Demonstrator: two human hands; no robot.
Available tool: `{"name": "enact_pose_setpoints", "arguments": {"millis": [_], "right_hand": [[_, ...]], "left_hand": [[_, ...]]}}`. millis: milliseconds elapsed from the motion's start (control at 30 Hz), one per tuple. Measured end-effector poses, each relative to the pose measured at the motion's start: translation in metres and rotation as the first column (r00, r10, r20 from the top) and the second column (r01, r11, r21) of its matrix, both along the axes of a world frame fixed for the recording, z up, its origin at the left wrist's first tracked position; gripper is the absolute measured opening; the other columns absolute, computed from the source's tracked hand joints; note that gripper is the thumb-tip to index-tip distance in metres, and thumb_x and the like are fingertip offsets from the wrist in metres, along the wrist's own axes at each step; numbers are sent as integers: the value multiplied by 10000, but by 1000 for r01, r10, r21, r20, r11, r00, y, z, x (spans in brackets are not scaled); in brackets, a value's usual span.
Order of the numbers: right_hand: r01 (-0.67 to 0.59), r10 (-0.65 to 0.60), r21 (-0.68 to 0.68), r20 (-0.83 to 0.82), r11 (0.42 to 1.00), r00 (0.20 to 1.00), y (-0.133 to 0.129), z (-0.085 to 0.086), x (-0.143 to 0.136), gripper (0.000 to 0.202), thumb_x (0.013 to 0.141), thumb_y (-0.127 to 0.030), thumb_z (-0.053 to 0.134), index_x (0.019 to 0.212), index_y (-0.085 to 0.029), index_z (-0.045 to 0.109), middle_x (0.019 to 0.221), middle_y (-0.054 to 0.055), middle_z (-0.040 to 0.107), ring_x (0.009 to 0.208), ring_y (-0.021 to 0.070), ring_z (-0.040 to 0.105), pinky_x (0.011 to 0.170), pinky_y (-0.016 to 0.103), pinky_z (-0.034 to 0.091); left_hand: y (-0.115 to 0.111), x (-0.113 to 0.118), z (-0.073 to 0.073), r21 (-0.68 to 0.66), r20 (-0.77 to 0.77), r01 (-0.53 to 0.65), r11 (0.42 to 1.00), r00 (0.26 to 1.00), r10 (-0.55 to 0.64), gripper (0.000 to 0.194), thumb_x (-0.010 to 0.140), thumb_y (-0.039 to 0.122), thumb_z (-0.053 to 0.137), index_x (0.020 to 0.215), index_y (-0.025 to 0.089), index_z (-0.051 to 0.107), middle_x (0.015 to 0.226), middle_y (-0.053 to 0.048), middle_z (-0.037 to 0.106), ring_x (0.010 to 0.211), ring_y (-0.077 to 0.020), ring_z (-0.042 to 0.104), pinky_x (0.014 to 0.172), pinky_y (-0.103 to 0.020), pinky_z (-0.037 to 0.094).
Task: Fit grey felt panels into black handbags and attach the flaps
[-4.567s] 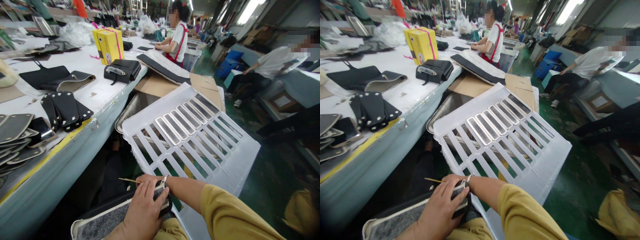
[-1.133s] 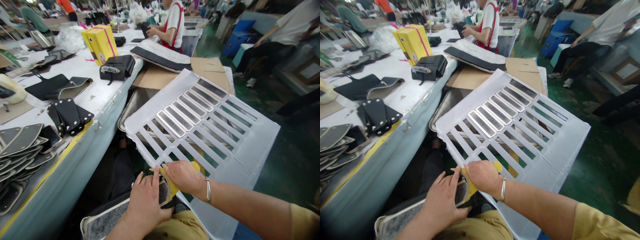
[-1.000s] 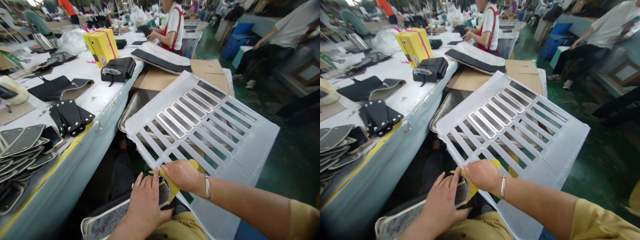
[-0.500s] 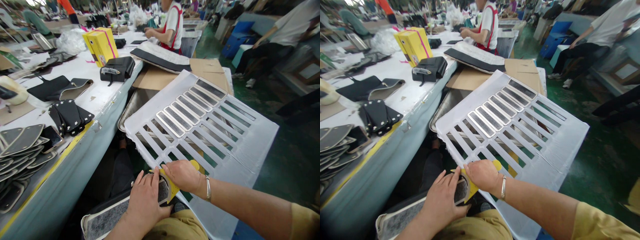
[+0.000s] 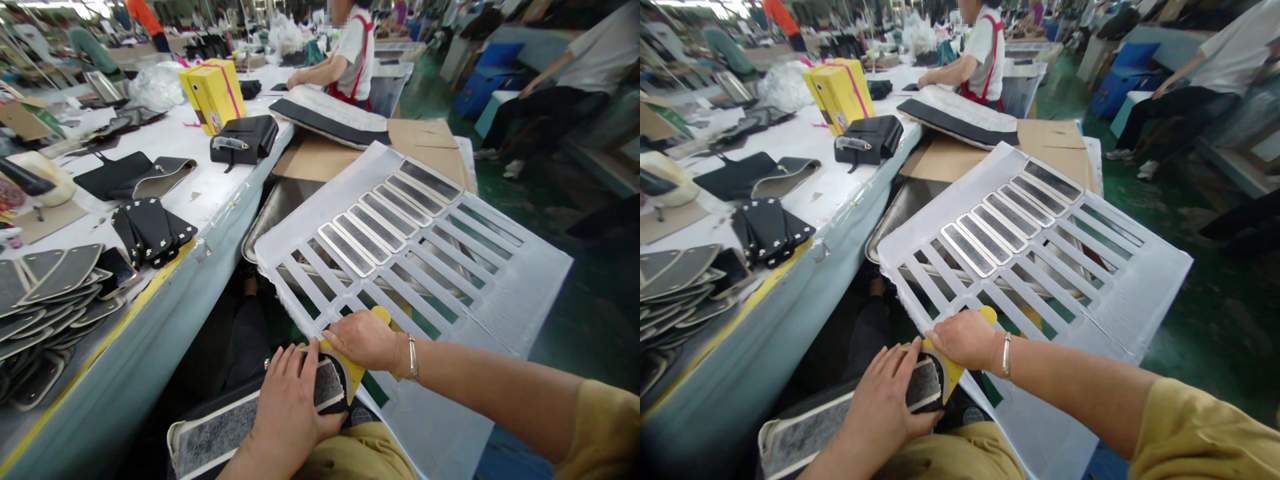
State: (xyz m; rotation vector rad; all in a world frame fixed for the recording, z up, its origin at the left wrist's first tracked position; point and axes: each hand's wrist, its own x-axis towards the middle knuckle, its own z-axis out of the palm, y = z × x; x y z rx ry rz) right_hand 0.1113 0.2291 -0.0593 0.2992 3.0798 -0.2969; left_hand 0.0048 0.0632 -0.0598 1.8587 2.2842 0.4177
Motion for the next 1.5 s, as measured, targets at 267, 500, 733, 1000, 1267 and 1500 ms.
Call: {"name": "enact_pose_setpoints", "arguments": {"millis": [267, 500, 733, 1000, 1267, 1500], "right_hand": [[30, -30, -2, -29, 1000, 999, 0, -6, 4, 436, 965, -315, 270, 730, -141, 593, 669, 54, 659, 570, 138, 590, 513, 291, 225], [92, -92, -26, 16, 995, 996, -12, 2, 17, 431, 963, -316, 260, 737, -158, 592, 673, 60, 661, 583, 165, 596, 504, 295, 243], [43, -49, 60, 111, 997, 993, -27, 7, 26, 333, 948, -269, 301, 871, -172, 611, 660, 56, 653, 564, 193, 611, 445, 264, 207], [23, -20, -12, 170, 1000, 985, -28, 10, 38, 260, 923, -259, 367, 991, -166, 600, 707, 72, 654, 593, 168, 593, 486, 239, 329], [424, -467, -885, 298, 191, 833, -9, 37, 40, 682, 908, -584, 44, 727, -155, 542, 502, -43, 350, 434, 82, 313, 448, 216, 325], [147, -349, -875, 331, -462, 876, -22, 3, 31, 638, 731, -640, 549, 1178, -194, 457, 741, -37, 392, 558, 59, 333, 520, 197, 341]], "left_hand": [[5, 0, 4, -30, -20, 14, 999, 1000, -14, 918, 496, 533, 735, 1275, 119, 479, 1311, -201, 477, 1145, -361, 501, 916, -497, 445], [7, 5, -2, 111, -63, 81, 990, 995, -75, 628, 621, 384, 664, 1169, 96, 562, 1160, -143, 622, 1067, -300, 568, 930, -447, 454], [3, 8, -1, 63, -109, 120, 991, 988, -113, 574, 645, 339, 680, 1160, 104, 582, 1219, -136, 599, 1078, -306, 569, 922, -440, 469], [-6, -1, -5, 133, -38, 143, 981, 990, -139, 689, 617, 493, 715, 1167, 101, 578, 1220, -154, 594, 1094, -304, 564, 949, -453, 461], [-6, -4, 6, 35, 78, 97, 995, 992, -100, 654, 635, 475, 712, 1198, 174, 570, 1268, -137, 560, 1153, -311, 520, 981, -504, 422], [-5, -6, 3, 40, 74, 107, 993, 991, -110, 683, 594, 489, 751, 1183, 181, 592, 1280, -137, 551, 1163, -318, 514, 995, -487, 415]]}}
